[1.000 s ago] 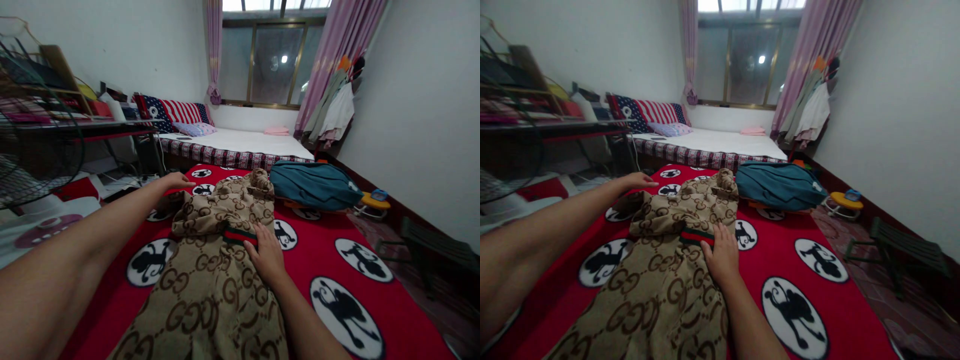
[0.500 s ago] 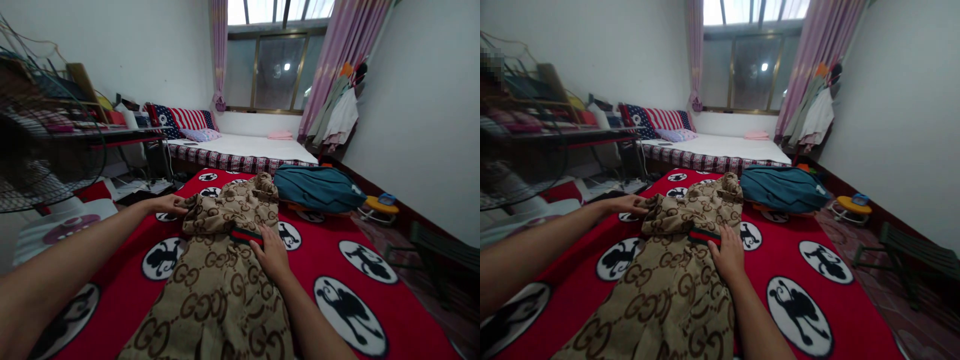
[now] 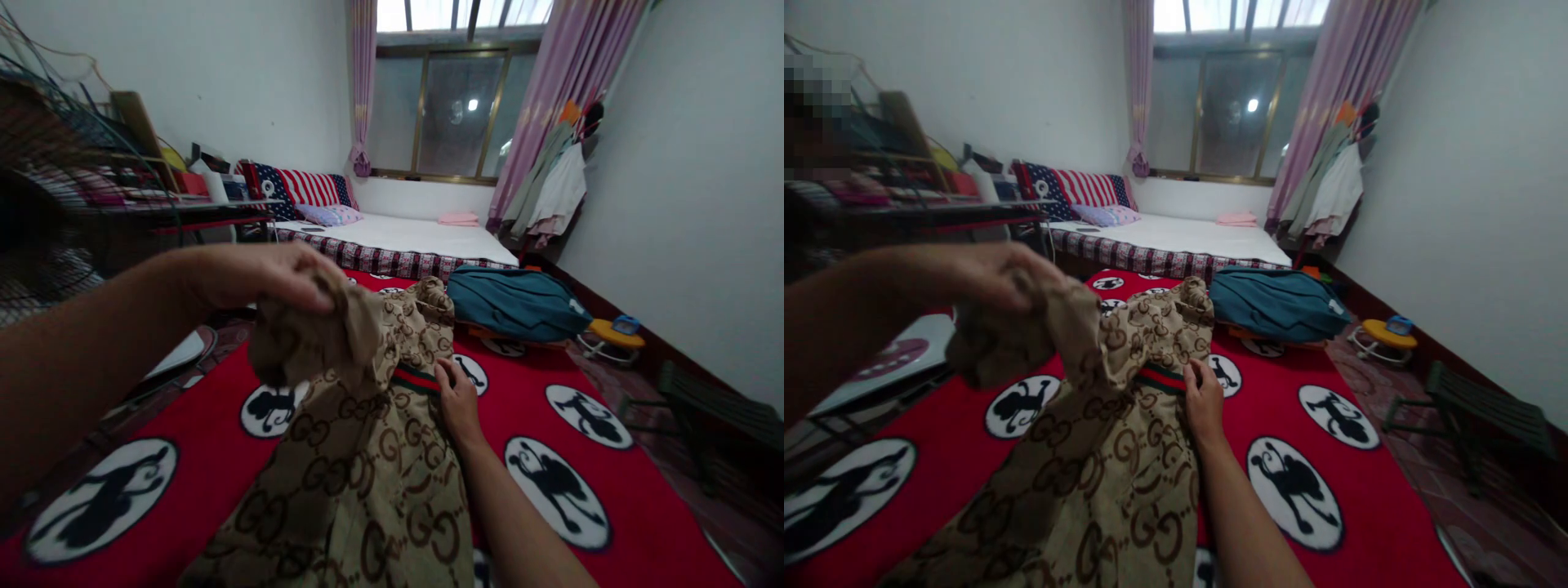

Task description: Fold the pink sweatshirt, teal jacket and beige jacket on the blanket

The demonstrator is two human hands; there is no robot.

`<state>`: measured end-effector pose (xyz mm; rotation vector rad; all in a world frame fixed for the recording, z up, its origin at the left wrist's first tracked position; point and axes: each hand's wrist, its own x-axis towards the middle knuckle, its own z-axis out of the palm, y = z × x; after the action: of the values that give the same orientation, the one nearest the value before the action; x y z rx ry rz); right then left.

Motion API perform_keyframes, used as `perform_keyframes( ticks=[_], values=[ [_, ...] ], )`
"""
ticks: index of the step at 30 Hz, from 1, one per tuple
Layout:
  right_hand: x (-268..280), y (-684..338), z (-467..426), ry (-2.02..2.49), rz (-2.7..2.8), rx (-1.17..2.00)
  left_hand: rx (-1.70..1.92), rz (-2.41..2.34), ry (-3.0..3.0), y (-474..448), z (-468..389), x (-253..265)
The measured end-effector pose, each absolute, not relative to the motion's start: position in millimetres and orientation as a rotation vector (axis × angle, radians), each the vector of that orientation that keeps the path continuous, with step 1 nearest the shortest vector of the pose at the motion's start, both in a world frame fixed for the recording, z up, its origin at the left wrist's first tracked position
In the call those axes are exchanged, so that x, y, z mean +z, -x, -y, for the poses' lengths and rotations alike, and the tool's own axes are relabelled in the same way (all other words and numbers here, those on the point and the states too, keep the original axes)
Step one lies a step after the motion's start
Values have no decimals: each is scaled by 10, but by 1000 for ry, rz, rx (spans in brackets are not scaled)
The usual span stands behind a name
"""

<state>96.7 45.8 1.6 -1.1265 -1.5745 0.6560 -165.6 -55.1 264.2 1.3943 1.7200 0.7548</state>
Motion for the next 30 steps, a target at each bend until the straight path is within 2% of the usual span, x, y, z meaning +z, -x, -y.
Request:
perform_keyframes(
  ticks=[3,6,8,12,14,17,20,26,30],
  values=[
    [71,-971,-415,1087,1516,647,56,-1154,-1348,1376,766,2269],
    [92,-966,-374,1045,1543,596,-169,-976,-1427,1338,652,1881],
    [92,-961,-359,1024,1586,560,49,-1148,-1647,1411,448,1682],
    [70,-949,-374,1025,1704,550,809,-1779,-1913,1644,-14,1373],
    [53,-943,-397,1031,1762,547,811,-1865,-1712,1733,-178,1220],
    [27,-944,-430,1030,1826,507,637,-1682,-1360,1766,-311,1009],
    [10,-955,-448,1012,1847,491,715,-1501,-1199,1704,-385,916],
    [16,-964,-429,996,1821,539,998,-1393,-1247,1744,-534,1111],
    [30,-957,-423,1004,1803,558,986,-1696,-1356,2005,-608,1078]
  ],
)
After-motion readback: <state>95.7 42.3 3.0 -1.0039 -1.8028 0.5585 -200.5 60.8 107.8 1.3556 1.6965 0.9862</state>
